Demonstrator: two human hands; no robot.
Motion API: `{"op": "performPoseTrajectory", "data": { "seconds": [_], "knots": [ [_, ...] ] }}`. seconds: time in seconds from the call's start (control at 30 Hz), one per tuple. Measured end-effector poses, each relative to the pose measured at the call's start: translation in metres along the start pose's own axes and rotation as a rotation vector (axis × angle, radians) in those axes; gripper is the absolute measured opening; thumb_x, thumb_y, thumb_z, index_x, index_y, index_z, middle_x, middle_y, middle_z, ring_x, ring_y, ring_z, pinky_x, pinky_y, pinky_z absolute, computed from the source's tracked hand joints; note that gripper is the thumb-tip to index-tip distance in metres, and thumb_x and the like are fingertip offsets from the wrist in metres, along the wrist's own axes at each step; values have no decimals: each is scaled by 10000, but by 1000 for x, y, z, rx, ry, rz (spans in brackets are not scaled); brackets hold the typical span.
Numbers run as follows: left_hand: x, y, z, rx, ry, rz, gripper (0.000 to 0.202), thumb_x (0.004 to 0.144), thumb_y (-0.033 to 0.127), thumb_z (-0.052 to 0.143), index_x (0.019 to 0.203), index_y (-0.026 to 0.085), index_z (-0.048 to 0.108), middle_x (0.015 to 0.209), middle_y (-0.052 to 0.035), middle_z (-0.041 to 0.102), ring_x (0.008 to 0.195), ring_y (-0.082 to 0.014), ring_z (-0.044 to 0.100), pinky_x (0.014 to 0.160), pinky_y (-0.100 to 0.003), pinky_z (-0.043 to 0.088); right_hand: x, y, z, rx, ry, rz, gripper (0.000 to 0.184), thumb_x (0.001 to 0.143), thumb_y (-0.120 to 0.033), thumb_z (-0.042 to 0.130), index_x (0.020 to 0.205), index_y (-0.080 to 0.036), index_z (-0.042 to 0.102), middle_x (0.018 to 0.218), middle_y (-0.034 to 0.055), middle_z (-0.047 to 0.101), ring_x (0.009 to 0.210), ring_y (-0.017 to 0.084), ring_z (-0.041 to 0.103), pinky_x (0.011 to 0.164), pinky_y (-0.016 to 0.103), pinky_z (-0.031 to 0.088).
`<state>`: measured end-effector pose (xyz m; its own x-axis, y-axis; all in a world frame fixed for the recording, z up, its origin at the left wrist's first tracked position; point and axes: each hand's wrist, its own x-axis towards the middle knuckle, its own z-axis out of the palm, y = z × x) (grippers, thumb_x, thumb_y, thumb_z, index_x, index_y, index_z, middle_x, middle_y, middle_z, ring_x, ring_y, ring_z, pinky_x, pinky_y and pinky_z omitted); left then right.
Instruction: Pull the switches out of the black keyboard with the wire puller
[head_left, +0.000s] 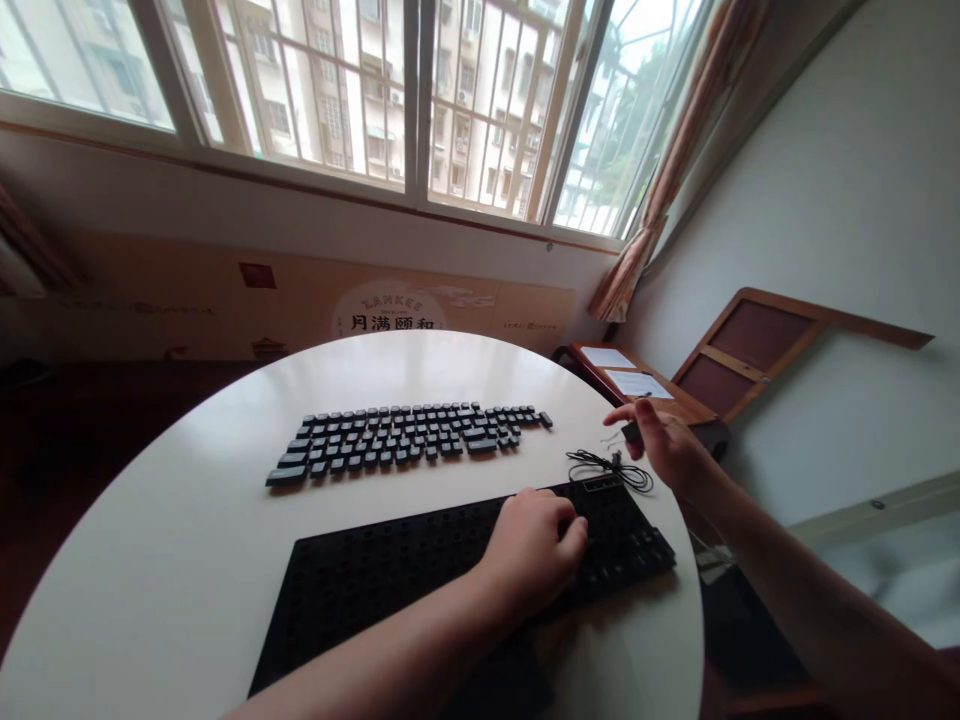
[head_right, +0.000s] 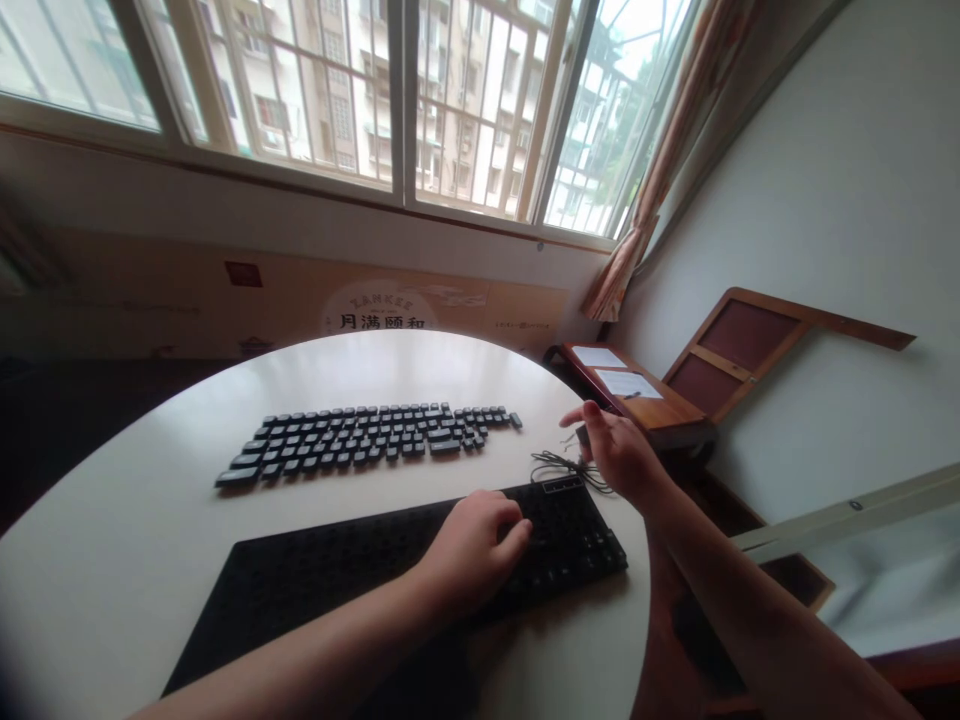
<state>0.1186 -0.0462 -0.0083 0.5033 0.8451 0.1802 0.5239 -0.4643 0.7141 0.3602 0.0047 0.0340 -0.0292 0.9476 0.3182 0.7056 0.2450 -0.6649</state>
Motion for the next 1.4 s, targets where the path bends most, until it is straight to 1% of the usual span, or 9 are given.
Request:
{"op": "performPoseTrajectory", "data": {
  "seconds": [0.1, 0.17, 0.23, 0.37, 0.57, 0.9, 1.07, 1.23, 1.4],
  "knots": [
    [1, -1, 1, 42, 2, 37, 272, 901, 316, 529, 693, 189, 649, 783, -54, 667, 794, -202, 562, 761, -334, 400, -36, 13, -15, 298, -93, 200, 656, 901, -767, 422, 1045, -175, 665, 634, 26, 597, 482, 124, 531, 469, 252, 458],
    [0, -2, 1, 65, -1, 56, 256, 902, 313, 534, 712, 191, 654, 815, -60, 669, 827, -212, 563, 792, -345, 416, -56, 18, -18, 422, -141, 260, 580, 814, -726, 621, 1022, -186, 634, 699, 13, 600, 502, 110, 549, 467, 242, 488],
    [-1, -1, 2, 81, -8, 79, 219, 897, 305, 545, 751, 194, 664, 871, -67, 675, 878, -225, 571, 830, -357, 434, -71, 20, -18, 445, -162, 282, 542, 774, -686, 697, 973, -187, 621, 657, -15, 552, 508, 107, 555, 482, 241, 517],
    [-2, -2, 3, 129, -12, 152, 116, 857, 256, 592, 909, 196, 676, 1103, -91, 679, 1075, -261, 575, 986, -408, 437, -89, 23, -11, 470, -71, 308, 546, 817, -731, 600, 858, -188, 566, 479, -86, 351, 397, 79, 407, 435, 236, 504],
    [-2, -7, 6, 255, -126, 173, 338, 837, 316, 657, 1160, 218, 676, 1455, -137, 538, 1381, -356, 436, 1187, -589, 253, -94, 27, 15, 540, -65, 315, 496, 846, -686, 577, 830, -195, 500, 430, -122, 271, 332, 59, 310, 362, 194, 406],
    [-3, -6, 9, 293, -138, 162, 364, 854, 356, 646, 1195, 234, 679, 1478, -140, 520, 1419, -347, 409, 1204, -590, 238, -86, 29, 23, 511, -152, 386, 509, 822, -702, 559, 782, -214, 419, 449, -115, 282, 325, 60, 268, 322, 189, 299],
    [-4, -8, 9, 288, -134, 163, 357, 854, 354, 648, 1187, 233, 683, 1469, -149, 526, 1417, -358, 409, 1198, -604, 242, -99, 27, 24, 193, -115, 133, 402, 981, -533, 450, 799, -179, 509, 569, -40, 413, 476, 81, 374, 455, 208, 317],
    [-4, -7, 9, 291, -138, 160, 358, 853, 348, 652, 1189, 228, 685, 1473, -151, 522, 1416, -360, 409, 1199, -599, 243, -108, 20, 28, -42, -51, -65, 338, 1016, -416, 403, 855, -176, 578, 651, 6, 513, 589, 126, 477, 581, 252, 368],
    [-3, -4, 7, 305, -142, 165, 338, 865, 338, 639, 1183, 233, 683, 1477, -141, 522, 1419, -355, 406, 1197, -605, 241, -107, 26, 32, 223, 39, 79, 360, 977, -488, 476, 795, -183, 531, 590, -25, 432, 504, 97, 384, 493, 226, 332]
  ]
}}
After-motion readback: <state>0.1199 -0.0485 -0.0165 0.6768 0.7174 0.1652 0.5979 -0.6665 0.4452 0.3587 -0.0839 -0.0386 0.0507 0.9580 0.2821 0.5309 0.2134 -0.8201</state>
